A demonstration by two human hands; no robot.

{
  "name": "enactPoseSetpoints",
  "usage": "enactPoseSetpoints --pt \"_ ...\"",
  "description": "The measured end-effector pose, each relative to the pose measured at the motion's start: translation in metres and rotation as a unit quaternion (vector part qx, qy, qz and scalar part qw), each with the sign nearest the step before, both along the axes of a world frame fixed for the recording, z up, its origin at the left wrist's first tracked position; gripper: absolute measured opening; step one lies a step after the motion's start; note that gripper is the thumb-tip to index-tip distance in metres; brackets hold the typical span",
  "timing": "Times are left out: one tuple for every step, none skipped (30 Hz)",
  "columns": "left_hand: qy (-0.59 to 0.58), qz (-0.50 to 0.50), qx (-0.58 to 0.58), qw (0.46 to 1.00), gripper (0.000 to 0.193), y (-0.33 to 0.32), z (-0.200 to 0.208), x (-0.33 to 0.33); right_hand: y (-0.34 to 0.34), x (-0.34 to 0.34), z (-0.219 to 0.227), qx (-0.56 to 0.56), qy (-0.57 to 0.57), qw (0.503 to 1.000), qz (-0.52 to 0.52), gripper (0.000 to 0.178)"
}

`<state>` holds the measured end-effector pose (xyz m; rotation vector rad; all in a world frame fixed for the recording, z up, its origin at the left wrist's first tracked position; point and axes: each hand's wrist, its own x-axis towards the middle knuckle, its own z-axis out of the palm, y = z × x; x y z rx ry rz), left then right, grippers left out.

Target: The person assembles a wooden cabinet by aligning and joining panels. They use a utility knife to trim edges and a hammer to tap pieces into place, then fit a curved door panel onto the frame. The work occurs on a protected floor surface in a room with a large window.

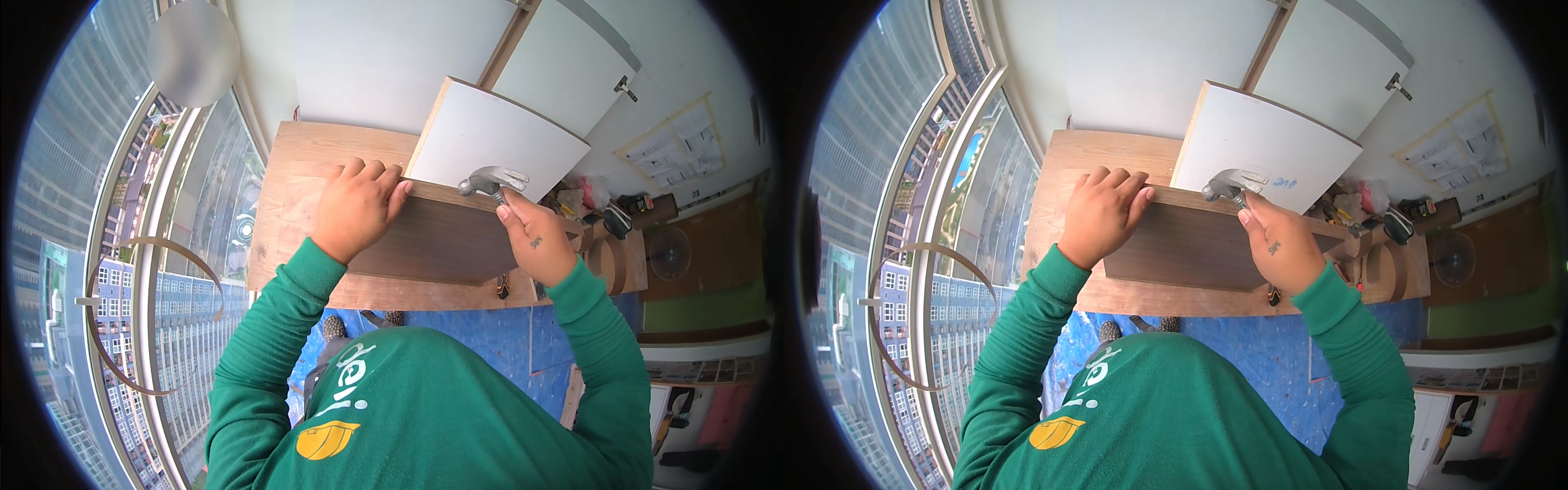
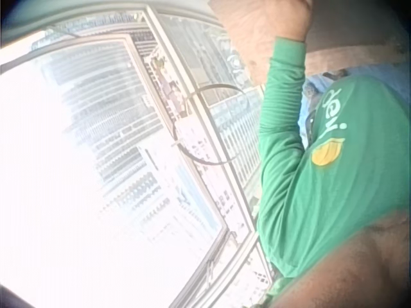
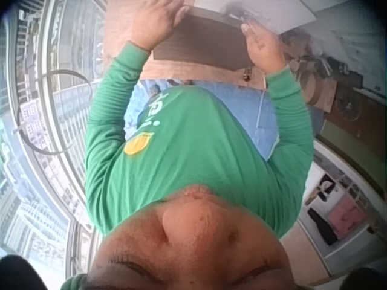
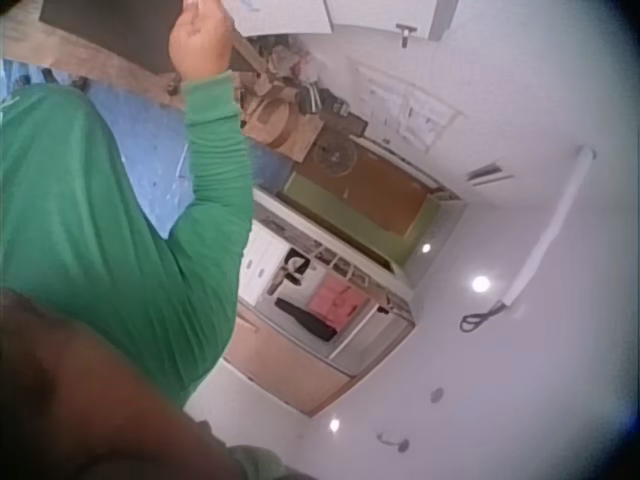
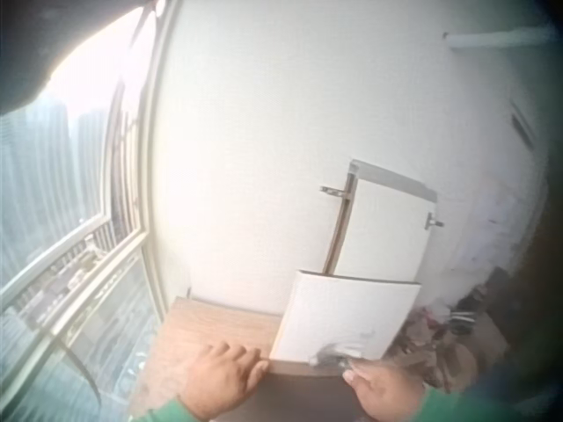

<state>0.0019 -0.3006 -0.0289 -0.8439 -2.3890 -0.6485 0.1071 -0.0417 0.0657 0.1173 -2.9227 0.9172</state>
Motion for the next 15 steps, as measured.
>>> enactPoseSetpoints --pt "-0.003 0.0 -0.001 1.0 0.024 0.0 0.001 0.0 -0.003 0.001 -0.003 -0.002 0.01 1.0 0.016 0.035" --pt "-0.008 0.0 -0.001 1.0 0.025 0.0 0.002 0.0 -0.005 0.003 -0.007 -0.002 -0.018 1.0 0.021 0.035" --pt "-0.014 -0.004 -0.002 1.0 0.025 0.0 0.002 0.0 -0.003 0.003 -0.008 0.003 0.008 1.0 0.024 0.035" --pt "-0.022 -0.007 -0.001 1.0 0.025 -0.001 0.003 -0.001 -0.003 0.004 -0.01 0.01 -0.003 1.0 0.017 0.035" --pt "-0.034 -0.009 -0.003 0.999 0.025 -0.002 0.003 -0.002 0.0 0.005 -0.01 0.016 -0.014 1.0 0.01 0.035" --pt "-0.061 -0.015 0.042 0.997 0.025 -0.004 0.003 -0.004 0.002 0.005 -0.011 0.014 -0.024 1.0 0.011 0.036" --pt "-0.092 -0.02 0.086 0.992 0.026 -0.006 0.002 -0.006 0.004 0.005 -0.012 0.013 -0.034 0.999 0.013 0.037" --pt "-0.114 -0.035 0.13 0.984 0.026 -0.009 0.001 -0.009 0.006 0.004 -0.012 0.006 -0.031 0.999 0.02 0.039" --pt "-0.139 -0.028 0.165 0.976 0.027 -0.013 -0.001 -0.012 0.006 0.004 -0.014 0.004 -0.027 0.999 0.016 0.038" --pt "-0.155 -0.031 0.2 0.967 0.027 -0.017 -0.004 -0.015 0.006 0.003 -0.015 -0.003 -0.01 1.0 0.018 0.036" --pt "-0.157 -0.027 0.251 0.955 0.028 -0.019 -0.008 -0.016 0.004 0.001 -0.016 -0.007 -0.004 1.0 0.008 0.035" --pt "-0.219 -0.055 0.282 0.933 0.028 -0.02 -0.013 -0.018 0.002 0.0 -0.017 -0.034 0.033 0.999 0.024 0.036" --pt "-0.266 -0.075 0.328 0.903 0.028 -0.02 -0.018 -0.018 0.0 -0.001 -0.017 -0.059 0.057 0.996 0.029 0.036" --pt "-0.332 -0.071 0.366 0.867 0.027 -0.019 -0.024 -0.018 -0.001 -0.002 -0.016 -0.079 0.064 0.994 0.03 0.037" --pt "-0.32 -0.089 0.418 0.845 0.027 -0.016 -0.029 -0.017 -0.001 -0.003 -0.014 -0.102 0.039 0.994 0.005 0.036"
